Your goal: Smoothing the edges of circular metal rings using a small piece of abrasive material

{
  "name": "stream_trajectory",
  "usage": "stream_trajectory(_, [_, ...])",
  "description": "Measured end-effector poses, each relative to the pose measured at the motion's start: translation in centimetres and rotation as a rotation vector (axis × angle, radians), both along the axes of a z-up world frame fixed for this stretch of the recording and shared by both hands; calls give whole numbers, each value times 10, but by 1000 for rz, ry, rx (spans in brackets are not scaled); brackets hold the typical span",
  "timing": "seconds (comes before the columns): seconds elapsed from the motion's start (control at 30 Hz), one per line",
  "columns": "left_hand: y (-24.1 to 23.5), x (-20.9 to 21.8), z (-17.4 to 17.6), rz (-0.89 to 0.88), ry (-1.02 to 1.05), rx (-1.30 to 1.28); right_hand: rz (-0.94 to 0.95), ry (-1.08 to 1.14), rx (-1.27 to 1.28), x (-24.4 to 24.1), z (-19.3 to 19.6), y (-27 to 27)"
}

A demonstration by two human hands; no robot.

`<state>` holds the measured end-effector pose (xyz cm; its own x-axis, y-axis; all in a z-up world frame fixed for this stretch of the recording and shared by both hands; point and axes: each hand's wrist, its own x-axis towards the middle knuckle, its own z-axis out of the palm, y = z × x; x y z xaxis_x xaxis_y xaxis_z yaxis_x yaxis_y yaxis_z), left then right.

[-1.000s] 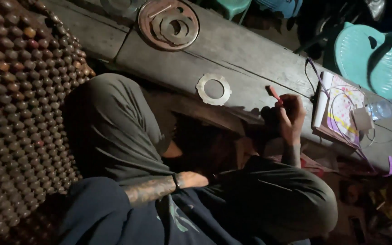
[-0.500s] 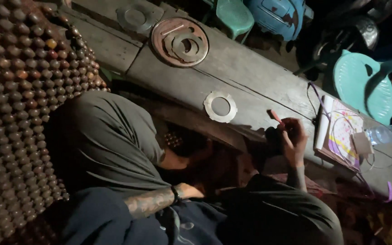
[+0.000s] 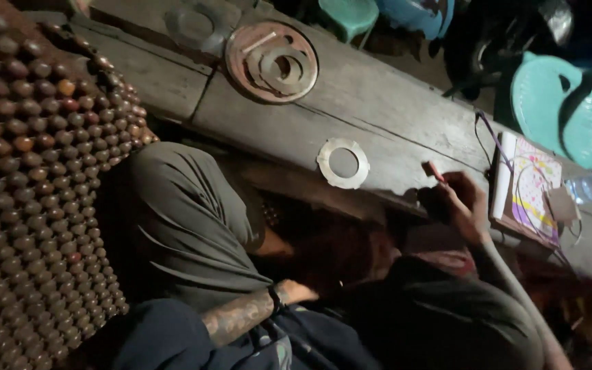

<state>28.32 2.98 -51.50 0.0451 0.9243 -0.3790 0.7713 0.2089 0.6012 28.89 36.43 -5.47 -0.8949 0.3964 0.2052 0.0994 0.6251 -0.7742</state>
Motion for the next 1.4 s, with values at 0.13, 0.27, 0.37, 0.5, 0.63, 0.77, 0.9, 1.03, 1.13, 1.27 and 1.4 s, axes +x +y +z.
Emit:
stream_trajectory(0.13, [-3,-5,48,-17,167,770,53,-150,-145,4,30,3])
stream_trajectory(0.27, [-12,-33,213,270,-284,516,13,-227,-240,-7,38,-3])
stream_trajectory(0.37, [-18,-28,196,313,-434,32,-18,-175,-200,-15,28,-26])
stream_trajectory(0.5, [8,3,154,438,-466,-87,33,-17,16,-32,17,-51])
stream_trajectory(0.63, [27,4,178,643,-483,-74,75,83,184,-56,52,-103])
stream_trajectory(0.77, [22,9,170,496,-257,-65,194,110,525,-62,51,-105])
stream_trajectory(0.9, [28,3,156,522,-321,156,222,57,651,-72,46,-92])
stream_trajectory(1.03, [0,2,218,375,-112,174,282,86,647,-75,50,-93])
stream_trajectory(1.13, [-15,-3,261,240,-10,446,364,160,772,-77,51,-102])
stream_trajectory(1.27, [-27,-38,354,154,-144,538,323,219,731,-77,53,-108])
stream_trajectory(1.4, [-25,-107,495,-78,-24,957,267,201,594,-77,58,-105])
